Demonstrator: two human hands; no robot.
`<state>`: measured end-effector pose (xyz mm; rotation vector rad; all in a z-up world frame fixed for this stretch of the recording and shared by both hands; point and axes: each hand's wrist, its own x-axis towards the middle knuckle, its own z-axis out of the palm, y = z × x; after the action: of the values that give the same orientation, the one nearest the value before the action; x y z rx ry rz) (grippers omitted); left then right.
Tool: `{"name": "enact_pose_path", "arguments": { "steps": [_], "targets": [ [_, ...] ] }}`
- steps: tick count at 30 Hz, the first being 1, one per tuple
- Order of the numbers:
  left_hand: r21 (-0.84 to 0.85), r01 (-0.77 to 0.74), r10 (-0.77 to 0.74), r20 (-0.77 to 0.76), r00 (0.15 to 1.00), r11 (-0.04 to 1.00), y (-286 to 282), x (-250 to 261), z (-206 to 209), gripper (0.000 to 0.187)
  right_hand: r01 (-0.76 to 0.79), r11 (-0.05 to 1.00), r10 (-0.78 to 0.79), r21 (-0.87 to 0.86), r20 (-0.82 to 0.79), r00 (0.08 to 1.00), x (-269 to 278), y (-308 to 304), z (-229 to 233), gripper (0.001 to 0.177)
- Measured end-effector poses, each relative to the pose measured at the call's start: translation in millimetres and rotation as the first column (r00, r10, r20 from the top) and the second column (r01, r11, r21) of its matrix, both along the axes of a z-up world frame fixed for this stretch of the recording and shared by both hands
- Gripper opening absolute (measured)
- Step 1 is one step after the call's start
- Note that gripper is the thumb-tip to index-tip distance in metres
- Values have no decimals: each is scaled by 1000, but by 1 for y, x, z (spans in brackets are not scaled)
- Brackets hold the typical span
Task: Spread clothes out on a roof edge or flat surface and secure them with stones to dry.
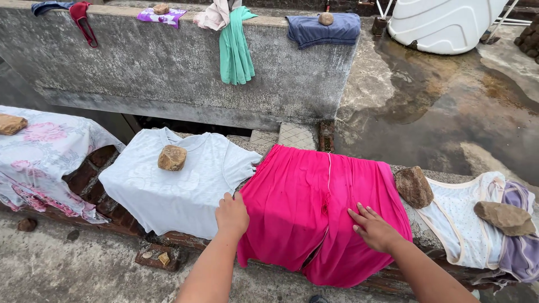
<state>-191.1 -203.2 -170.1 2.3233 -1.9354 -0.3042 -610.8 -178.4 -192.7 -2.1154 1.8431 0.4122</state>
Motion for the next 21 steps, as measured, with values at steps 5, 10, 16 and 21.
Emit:
{"name": "enact_pose_path", "arguments": {
  "steps": [5, 10, 16, 21],
  "targets": [
    [-117, 214, -209, 50, 977, 970, -1, -54, 7, 43, 77, 997, -76, -32, 25, 997, -29, 9, 12, 61],
    [-39, 340, -340, -11, 940, 940, 0, -116, 16, 44, 154, 965, -127, -211, 136, 983, -70, 6, 41, 57],
    [31, 381, -378, -76, 923, 924, -22, -206, 17, 40, 254, 872, -191, -419, 188, 964, -123, -13, 81, 47],
    [-63, 347, -353, -153, 923, 936, -40, -291, 27, 37, 451, 792, -261, -412, 439, 860, -166, -54, 66, 90]
  ]
}}
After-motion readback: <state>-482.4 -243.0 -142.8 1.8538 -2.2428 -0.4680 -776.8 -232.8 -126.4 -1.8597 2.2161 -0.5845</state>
